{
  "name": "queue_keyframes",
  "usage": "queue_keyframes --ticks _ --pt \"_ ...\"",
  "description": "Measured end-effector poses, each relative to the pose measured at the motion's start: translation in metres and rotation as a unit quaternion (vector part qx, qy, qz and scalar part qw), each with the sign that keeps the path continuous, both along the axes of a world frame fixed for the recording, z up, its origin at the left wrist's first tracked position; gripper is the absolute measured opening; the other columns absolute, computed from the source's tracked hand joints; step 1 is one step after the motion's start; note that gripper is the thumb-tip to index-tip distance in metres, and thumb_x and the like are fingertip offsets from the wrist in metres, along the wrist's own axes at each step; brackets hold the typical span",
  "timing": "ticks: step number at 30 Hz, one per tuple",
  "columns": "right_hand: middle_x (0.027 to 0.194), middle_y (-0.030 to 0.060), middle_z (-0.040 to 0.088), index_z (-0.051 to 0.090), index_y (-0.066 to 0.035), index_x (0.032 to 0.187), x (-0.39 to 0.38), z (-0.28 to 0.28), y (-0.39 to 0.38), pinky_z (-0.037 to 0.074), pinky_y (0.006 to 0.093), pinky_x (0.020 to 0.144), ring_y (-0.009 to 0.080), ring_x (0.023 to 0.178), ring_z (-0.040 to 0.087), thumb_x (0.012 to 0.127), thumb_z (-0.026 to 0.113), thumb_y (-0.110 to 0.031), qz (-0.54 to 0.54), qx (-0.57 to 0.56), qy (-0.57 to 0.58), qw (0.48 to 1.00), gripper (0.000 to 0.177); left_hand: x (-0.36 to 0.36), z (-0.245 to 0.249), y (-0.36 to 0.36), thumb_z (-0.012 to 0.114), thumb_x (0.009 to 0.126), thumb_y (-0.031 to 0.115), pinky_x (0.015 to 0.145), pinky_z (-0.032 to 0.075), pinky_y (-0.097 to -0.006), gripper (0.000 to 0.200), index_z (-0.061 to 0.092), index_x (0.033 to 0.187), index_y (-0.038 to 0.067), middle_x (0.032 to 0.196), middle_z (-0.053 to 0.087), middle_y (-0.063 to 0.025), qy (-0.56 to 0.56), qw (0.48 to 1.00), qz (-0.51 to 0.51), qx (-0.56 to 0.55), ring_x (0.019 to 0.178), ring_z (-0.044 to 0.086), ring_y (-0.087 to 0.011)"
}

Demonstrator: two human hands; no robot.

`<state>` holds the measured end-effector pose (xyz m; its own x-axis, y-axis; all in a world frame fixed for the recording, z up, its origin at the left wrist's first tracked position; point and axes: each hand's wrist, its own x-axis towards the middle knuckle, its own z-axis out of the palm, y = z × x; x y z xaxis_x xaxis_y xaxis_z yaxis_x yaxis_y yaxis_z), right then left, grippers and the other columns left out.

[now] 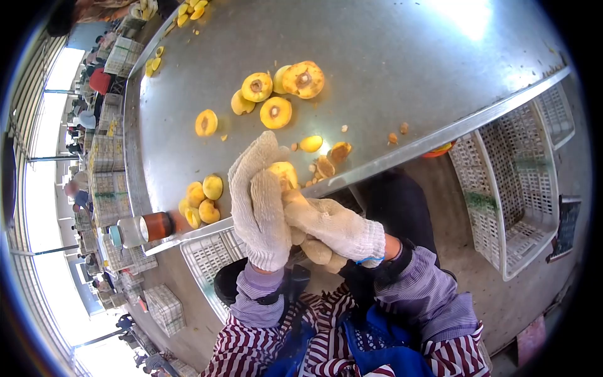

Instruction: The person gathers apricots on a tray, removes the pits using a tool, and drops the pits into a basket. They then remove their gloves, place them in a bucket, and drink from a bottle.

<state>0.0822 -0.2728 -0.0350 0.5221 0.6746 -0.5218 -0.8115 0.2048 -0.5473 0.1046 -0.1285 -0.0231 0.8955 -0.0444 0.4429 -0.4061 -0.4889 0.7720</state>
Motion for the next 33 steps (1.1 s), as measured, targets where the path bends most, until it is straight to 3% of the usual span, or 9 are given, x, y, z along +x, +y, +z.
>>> queue_keyframes --ticks 4,6,9,13,16,20,25,28,33 --pt "0.053 0.0018 0.048 0.056 -0.005 0.081 0.000 -0.002 -0.002 0.032 0.0231 0.033 0.0099 0.037 0.042 0.093 0.051 -0.058 0.005 -0.008 -0.026 1.000 0.054 -0.001 0.000 0.007 0.057 0.098 0.020 0.087 0.051 -0.0309 0.031 0.059 0.124 0.003 0.118 0.062 -0.0125 0.007 0.997 -0.007 0.081 0.101 0.063 -0.0187" --pt "0.052 0.0023 0.049 0.057 -0.005 0.080 -0.001 -0.001 0.001 0.033 0.0232 0.032 0.0107 0.036 0.043 0.095 0.050 -0.055 0.008 -0.015 -0.015 1.000 0.053 0.002 0.019 0.010 0.057 0.097 0.019 0.086 0.051 -0.0297 0.030 0.060 0.123 0.003 0.115 0.064 -0.0110 0.199 0.979 -0.038 -0.016 0.098 0.064 -0.0169" --pt "0.051 0.0029 0.050 0.057 -0.005 0.081 -0.001 -0.005 0.002 0.033 0.0233 0.031 0.0117 0.035 0.045 0.097 0.048 -0.053 -0.005 0.005 0.002 1.000 0.052 0.010 0.004 0.010 0.055 0.099 0.021 0.081 0.052 -0.0284 0.029 0.062 0.121 0.004 0.111 0.065 -0.0101 0.216 0.966 -0.071 -0.125 0.094 0.064 -0.0150" --pt "0.053 0.0037 0.051 0.056 -0.004 0.081 -0.004 -0.009 0.000 0.035 0.0235 0.032 0.0125 0.036 0.046 0.097 0.046 -0.054 -0.004 0.028 -0.005 1.000 0.053 0.026 0.026 0.020 0.056 0.092 0.013 0.083 0.052 -0.0303 0.030 0.060 0.122 0.007 0.110 0.065 -0.0092 0.297 0.935 -0.123 0.151 0.098 0.063 -0.0175" --pt "0.050 0.0038 0.049 0.055 -0.004 0.083 -0.003 -0.009 0.004 0.036 0.0230 0.030 0.0133 0.033 0.045 0.101 0.043 -0.047 -0.002 -0.015 -0.030 0.999 0.048 0.034 0.027 0.021 0.057 0.091 0.008 0.080 0.052 -0.0307 0.025 0.062 0.116 0.006 0.107 0.065 -0.0080 0.351 0.925 -0.147 0.009 0.094 0.064 -0.0189" --pt "0.054 0.0037 0.052 0.057 -0.004 0.079 -0.003 -0.010 0.002 0.036 0.0230 0.035 0.0114 0.037 0.046 0.098 0.045 -0.053 -0.019 0.021 0.001 1.000 0.054 0.021 0.006 0.016 0.058 0.096 0.025 0.073 0.052 -0.0328 0.026 0.065 0.117 0.011 0.100 0.069 -0.0079 0.134 0.978 -0.059 0.146 0.084 0.068 -0.0211" --pt "0.052 0.0032 0.050 0.059 -0.003 0.080 -0.005 -0.011 0.011 0.036 0.0244 0.035 0.0119 0.036 0.045 0.098 0.046 -0.054 -0.058 -0.006 -0.045 0.997 0.055 0.017 0.015 0.009 0.057 0.096 0.016 0.077 0.053 -0.0350 0.025 0.063 0.119 0.012 0.111 0.066 -0.0086 0.210 0.967 -0.023 0.143 0.093 0.067 -0.0258" --pt "0.053 0.0039 0.050 0.060 -0.003 0.081 -0.007 -0.018 0.007 0.036 0.0247 0.035 0.0124 0.036 0.045 0.098 0.046 -0.054 -0.061 0.023 -0.011 0.998 0.055 0.009 -0.004 0.004 0.057 0.096 0.014 0.084 0.053 -0.0350 0.029 0.060 0.124 0.012 0.120 0.063 -0.0104 -0.051 0.993 -0.010 0.102 0.103 0.065 -0.0284" --pt "0.056 0.0045 0.052 0.059 -0.003 0.082 -0.004 -0.007 0.002 0.035 0.0238 0.035 0.0118 0.038 0.046 0.097 0.047 -0.053 -0.036 0.015 -0.009 0.999 0.054 0.012 -0.021 -0.003 0.055 0.098 0.015 0.089 0.052 -0.0329 0.031 0.057 0.128 0.009 0.124 0.061 -0.0101 -0.121 0.991 0.033 0.051 0.108 0.063 -0.0254"
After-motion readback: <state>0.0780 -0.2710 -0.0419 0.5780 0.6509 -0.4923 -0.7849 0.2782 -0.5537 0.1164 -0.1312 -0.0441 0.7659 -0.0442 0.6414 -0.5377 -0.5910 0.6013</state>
